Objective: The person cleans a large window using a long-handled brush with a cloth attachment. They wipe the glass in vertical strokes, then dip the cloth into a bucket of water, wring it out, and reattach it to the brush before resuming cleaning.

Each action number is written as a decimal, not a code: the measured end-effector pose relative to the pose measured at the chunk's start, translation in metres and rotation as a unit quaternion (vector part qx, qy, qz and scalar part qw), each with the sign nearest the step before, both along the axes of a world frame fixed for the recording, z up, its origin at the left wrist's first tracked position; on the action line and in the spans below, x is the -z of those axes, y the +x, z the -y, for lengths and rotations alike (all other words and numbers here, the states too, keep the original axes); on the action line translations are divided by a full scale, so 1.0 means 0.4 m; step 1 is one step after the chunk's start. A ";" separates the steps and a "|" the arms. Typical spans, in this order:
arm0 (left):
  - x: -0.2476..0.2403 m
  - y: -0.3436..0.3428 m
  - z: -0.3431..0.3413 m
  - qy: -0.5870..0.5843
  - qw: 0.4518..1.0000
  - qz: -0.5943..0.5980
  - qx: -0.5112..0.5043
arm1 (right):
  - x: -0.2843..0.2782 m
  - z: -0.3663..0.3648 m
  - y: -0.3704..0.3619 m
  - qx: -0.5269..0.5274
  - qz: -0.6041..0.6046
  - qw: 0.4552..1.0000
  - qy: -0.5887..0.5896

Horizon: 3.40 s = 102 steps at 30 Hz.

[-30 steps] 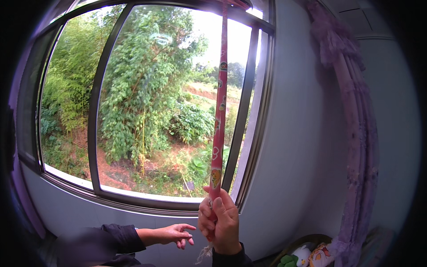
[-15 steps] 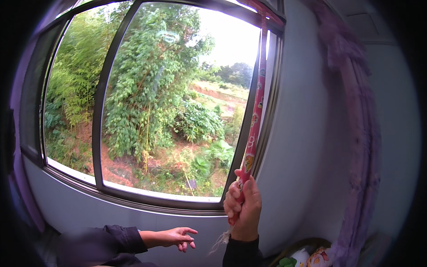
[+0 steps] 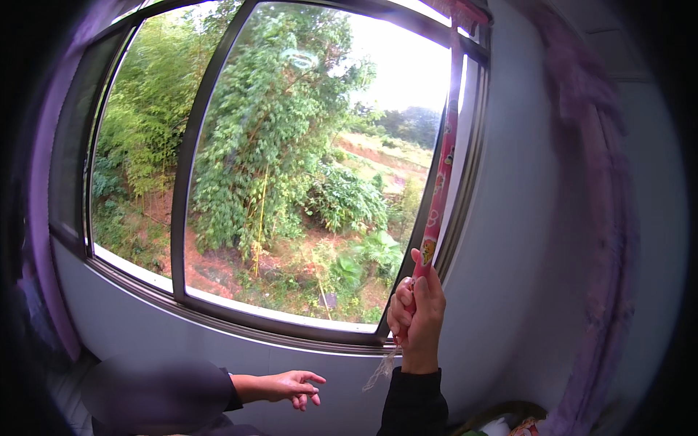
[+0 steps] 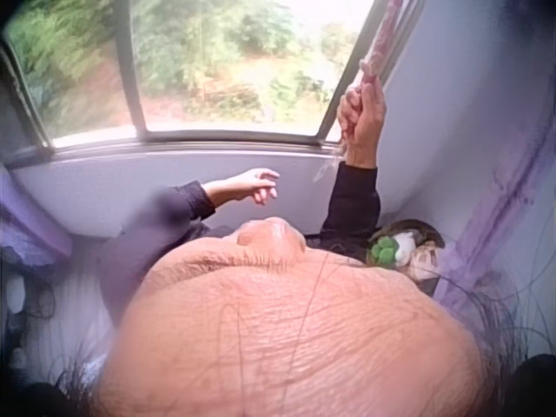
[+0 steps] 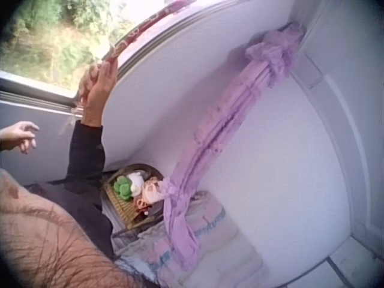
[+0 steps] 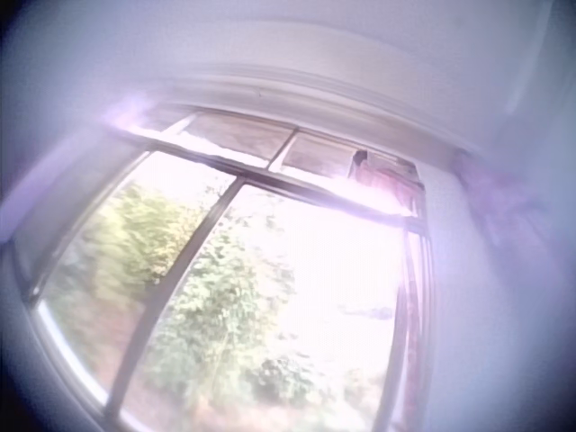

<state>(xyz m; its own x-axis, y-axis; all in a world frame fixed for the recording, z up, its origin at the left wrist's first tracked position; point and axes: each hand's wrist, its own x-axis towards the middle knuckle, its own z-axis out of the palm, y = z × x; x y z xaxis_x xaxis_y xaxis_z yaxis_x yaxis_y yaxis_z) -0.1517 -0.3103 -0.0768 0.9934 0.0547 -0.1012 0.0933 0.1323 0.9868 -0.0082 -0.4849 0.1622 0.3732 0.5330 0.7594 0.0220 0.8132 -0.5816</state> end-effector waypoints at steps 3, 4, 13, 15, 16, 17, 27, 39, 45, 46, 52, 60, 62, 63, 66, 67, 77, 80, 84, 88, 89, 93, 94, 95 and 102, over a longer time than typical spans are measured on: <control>0.002 -0.006 -0.007 -0.010 1.000 0.009 -0.018 | 0.025 -0.012 -0.041 0.009 -0.021 1.000 -0.007; 0.002 -0.003 -0.010 -0.009 1.000 0.014 -0.017 | 0.048 -0.010 -0.048 0.003 -0.010 1.000 -0.010; -0.146 0.001 -0.008 0.096 0.973 0.160 -0.134 | 0.414 -0.021 -0.065 -0.013 0.044 0.992 -0.114; -0.213 -0.007 -0.004 0.122 0.959 0.211 -0.146 | 0.522 -0.009 -0.086 -0.023 0.054 0.989 -0.132; -0.252 -0.006 0.009 0.133 0.950 0.245 -0.142 | 0.562 0.011 -0.107 -0.040 0.031 0.988 -0.147; -0.292 -0.014 0.025 0.145 0.938 0.280 -0.147 | 0.607 0.016 -0.117 -0.037 0.038 0.989 -0.138; -0.424 0.039 0.107 0.102 0.918 0.373 -0.090 | 0.975 0.042 -0.087 -0.130 -0.072 0.964 -0.221; -0.157 0.070 0.007 0.010 0.949 0.272 -0.158 | 1.210 0.064 -0.135 0.014 -0.033 0.926 -0.375; -0.162 0.070 -0.036 0.030 0.933 0.294 -0.206 | 1.128 0.017 -0.180 -0.010 -0.079 0.900 -0.429; -0.163 0.068 -0.045 0.034 0.929 0.300 -0.213 | 1.139 0.005 -0.177 -0.025 -0.081 0.896 -0.436; -0.304 0.041 -0.109 0.072 0.915 0.294 -0.267 | 1.052 -0.120 -0.198 -0.037 -0.040 0.935 -0.350; -0.577 -0.073 -0.271 0.128 0.849 0.378 -0.345 | 0.763 -0.331 -0.333 -0.034 0.038 0.950 -0.309; -0.646 -0.111 -0.298 0.095 0.854 0.368 -0.354 | 0.710 -0.390 -0.369 -0.021 0.069 0.950 -0.302; -0.673 -0.136 -0.315 0.092 0.856 0.363 -0.357 | 0.679 -0.411 -0.385 -0.062 0.066 0.952 -0.293; -0.730 -0.204 -0.385 0.100 0.862 0.360 -0.342 | 0.579 -0.441 -0.441 -0.200 0.059 0.936 -0.283; -0.740 -0.217 -0.393 0.104 0.863 0.362 -0.338 | 0.563 -0.460 -0.440 -0.306 0.027 0.912 -0.270; -0.663 -0.305 -0.447 0.115 0.879 0.343 -0.310 | 0.667 -0.559 -0.519 -0.452 -0.053 0.850 -0.266; -0.592 -0.331 -0.425 0.084 0.883 0.338 -0.315 | 0.751 -0.540 -0.535 -0.428 -0.051 0.851 -0.299; -0.499 -0.345 -0.396 0.079 0.887 0.337 -0.304 | 0.831 -0.469 -0.548 -0.423 -0.078 0.839 -0.332; -0.432 -0.337 -0.329 0.057 0.900 0.322 -0.286 | 1.243 -0.538 -0.493 -0.423 -0.179 0.807 -0.371; -0.414 -0.349 -0.311 0.049 0.900 0.317 -0.294 | 1.249 -0.505 -0.500 -0.452 -0.184 0.794 -0.362; -0.355 -0.373 -0.235 0.032 0.906 0.298 -0.299 | 1.153 -0.349 -0.559 -0.424 -0.165 0.801 -0.389; -0.338 -0.383 -0.223 0.034 0.909 0.298 -0.290 | 1.126 -0.313 -0.578 -0.413 -0.160 0.805 -0.395; -0.329 -0.388 -0.212 0.036 0.912 0.298 -0.279 | 1.103 -0.283 -0.598 -0.403 -0.157 0.806 -0.404; -0.413 -0.414 -0.175 0.055 0.918 0.280 -0.275 | 0.919 -0.182 -0.713 -0.308 -0.151 0.843 -0.415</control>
